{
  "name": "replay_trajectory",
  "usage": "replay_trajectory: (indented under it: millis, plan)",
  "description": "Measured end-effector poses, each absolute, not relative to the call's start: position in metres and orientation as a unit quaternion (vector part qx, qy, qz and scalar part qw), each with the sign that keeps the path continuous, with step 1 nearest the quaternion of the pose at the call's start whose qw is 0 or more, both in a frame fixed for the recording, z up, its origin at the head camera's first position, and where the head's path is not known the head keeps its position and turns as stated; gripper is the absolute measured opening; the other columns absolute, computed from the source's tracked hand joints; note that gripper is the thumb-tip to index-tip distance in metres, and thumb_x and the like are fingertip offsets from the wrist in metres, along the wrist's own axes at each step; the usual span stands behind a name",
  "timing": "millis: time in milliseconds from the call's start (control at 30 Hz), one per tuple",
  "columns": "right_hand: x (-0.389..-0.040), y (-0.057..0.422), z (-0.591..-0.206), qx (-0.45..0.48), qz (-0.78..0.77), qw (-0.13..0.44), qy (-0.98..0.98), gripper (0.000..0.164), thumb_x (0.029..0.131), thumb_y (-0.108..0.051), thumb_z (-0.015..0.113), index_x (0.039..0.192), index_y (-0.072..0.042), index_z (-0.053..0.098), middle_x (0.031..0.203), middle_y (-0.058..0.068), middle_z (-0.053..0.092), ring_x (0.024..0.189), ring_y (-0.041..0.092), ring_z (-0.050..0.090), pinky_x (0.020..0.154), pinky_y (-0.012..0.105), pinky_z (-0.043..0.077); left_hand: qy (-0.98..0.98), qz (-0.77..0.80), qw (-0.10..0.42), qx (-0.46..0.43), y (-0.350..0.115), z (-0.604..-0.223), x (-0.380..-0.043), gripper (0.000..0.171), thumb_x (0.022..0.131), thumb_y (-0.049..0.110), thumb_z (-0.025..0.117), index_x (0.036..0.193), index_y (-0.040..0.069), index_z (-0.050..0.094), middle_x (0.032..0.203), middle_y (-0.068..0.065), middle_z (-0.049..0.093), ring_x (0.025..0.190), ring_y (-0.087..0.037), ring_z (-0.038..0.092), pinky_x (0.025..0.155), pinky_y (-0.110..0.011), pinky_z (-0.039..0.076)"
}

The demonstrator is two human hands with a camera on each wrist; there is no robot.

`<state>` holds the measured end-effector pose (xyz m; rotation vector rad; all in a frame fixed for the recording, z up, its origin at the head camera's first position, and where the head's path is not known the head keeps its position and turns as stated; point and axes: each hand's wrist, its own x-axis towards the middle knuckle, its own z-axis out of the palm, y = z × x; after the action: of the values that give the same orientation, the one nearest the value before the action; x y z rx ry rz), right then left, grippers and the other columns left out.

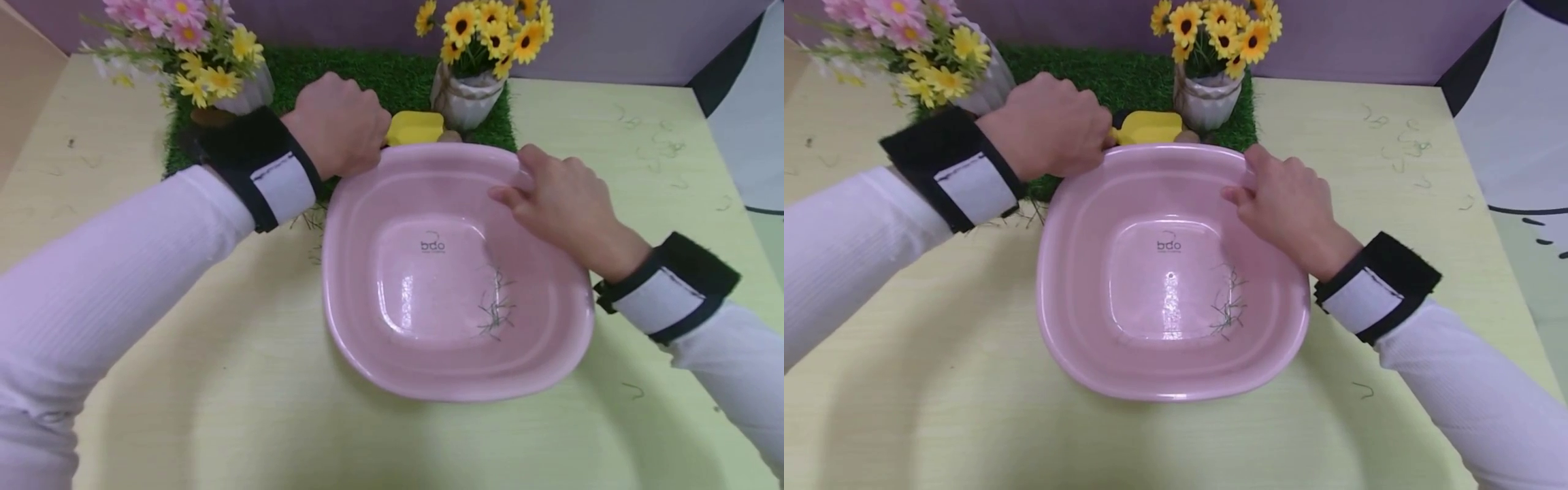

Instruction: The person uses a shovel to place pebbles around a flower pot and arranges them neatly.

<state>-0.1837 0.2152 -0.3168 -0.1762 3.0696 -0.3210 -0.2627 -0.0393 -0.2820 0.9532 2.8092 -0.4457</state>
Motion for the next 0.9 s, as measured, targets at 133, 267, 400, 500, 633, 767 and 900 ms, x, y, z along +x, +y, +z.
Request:
replay_trajectory:
  millis: [133,267,400,500,633,767,900]
  plan:
    - [-0.1834,0.2155,-0.3167,-0.055,-0.101,0.023,0.993,0.040,0.095,-0.043,0.062,0.093,-0.006,0.047,0.066,0.012,0.045,0.057,0.029,0.049,0.042,0.035,0.036,0.936,-0.145,0.057,0.314,-0.0390,-0.2825,-0.2603,0.034,0.100,0.016,0.035,0.069,0.010,0.048,0.064,-0.006,0.045,0.053,-0.020,0.048,0.045,-0.031,0.041]
    - [-0.1833,0.2160,-0.3168,-0.052,-0.100,0.026,0.993,0.040,0.095,-0.044,0.062,0.093,-0.006,0.046,0.066,0.012,0.045,0.057,0.029,0.049,0.043,0.035,0.036,0.938,-0.145,0.057,0.308,-0.0378,-0.2828,-0.2589,0.034,0.100,0.016,0.035,0.070,0.009,0.050,0.066,-0.007,0.047,0.054,-0.020,0.047,0.045,-0.031,0.041]
    - [-0.1834,0.2163,-0.3168,-0.055,-0.102,0.025,0.993,0.040,0.095,-0.043,0.062,0.093,-0.006,0.047,0.065,0.012,0.044,0.056,0.028,0.049,0.042,0.035,0.036,0.937,-0.158,0.057,0.305,-0.0366,-0.2827,-0.2584,0.034,0.100,0.016,0.034,0.072,0.009,0.051,0.068,-0.008,0.049,0.055,-0.020,0.048,0.045,-0.032,0.041]
    - [-0.1836,0.2160,-0.3166,-0.057,-0.102,0.024,0.993,0.040,0.095,-0.042,0.062,0.094,-0.006,0.047,0.066,0.012,0.044,0.056,0.028,0.049,0.042,0.034,0.036,0.936,-0.165,0.053,0.306,-0.0368,-0.2826,-0.2577,0.034,0.100,0.016,0.033,0.073,0.008,0.052,0.068,-0.009,0.050,0.056,-0.021,0.050,0.046,-0.033,0.043]
    - [-0.1833,0.2158,-0.3161,-0.056,-0.102,0.026,0.993,0.039,0.095,-0.042,0.062,0.094,-0.006,0.047,0.066,0.012,0.045,0.056,0.028,0.049,0.042,0.034,0.036,0.935,-0.157,0.036,0.316,-0.0373,-0.2828,-0.2569,0.036,0.100,0.014,0.033,0.072,0.007,0.053,0.067,-0.010,0.051,0.057,-0.023,0.053,0.051,-0.039,0.051]
    - [-0.1830,0.2154,-0.3151,-0.054,-0.101,0.026,0.993,0.039,0.095,-0.042,0.062,0.095,-0.005,0.048,0.066,0.012,0.045,0.056,0.028,0.050,0.042,0.034,0.036,0.934,-0.148,0.024,0.325,-0.0377,-0.2824,-0.2561,0.036,0.100,0.013,0.033,0.069,0.007,0.052,0.066,-0.010,0.050,0.056,-0.023,0.051,0.057,-0.044,0.055]
    - [-0.1829,0.2146,-0.3142,-0.055,-0.098,0.025,0.993,0.039,0.095,-0.042,0.062,0.098,-0.005,0.049,0.066,0.012,0.045,0.056,0.029,0.050,0.042,0.035,0.036,0.936,-0.149,0.023,0.317,-0.0369,-0.2822,-0.2548,0.039,0.101,0.013,0.033,0.064,0.009,0.046,0.060,-0.007,0.045,0.053,-0.020,0.047,0.052,-0.040,0.051]
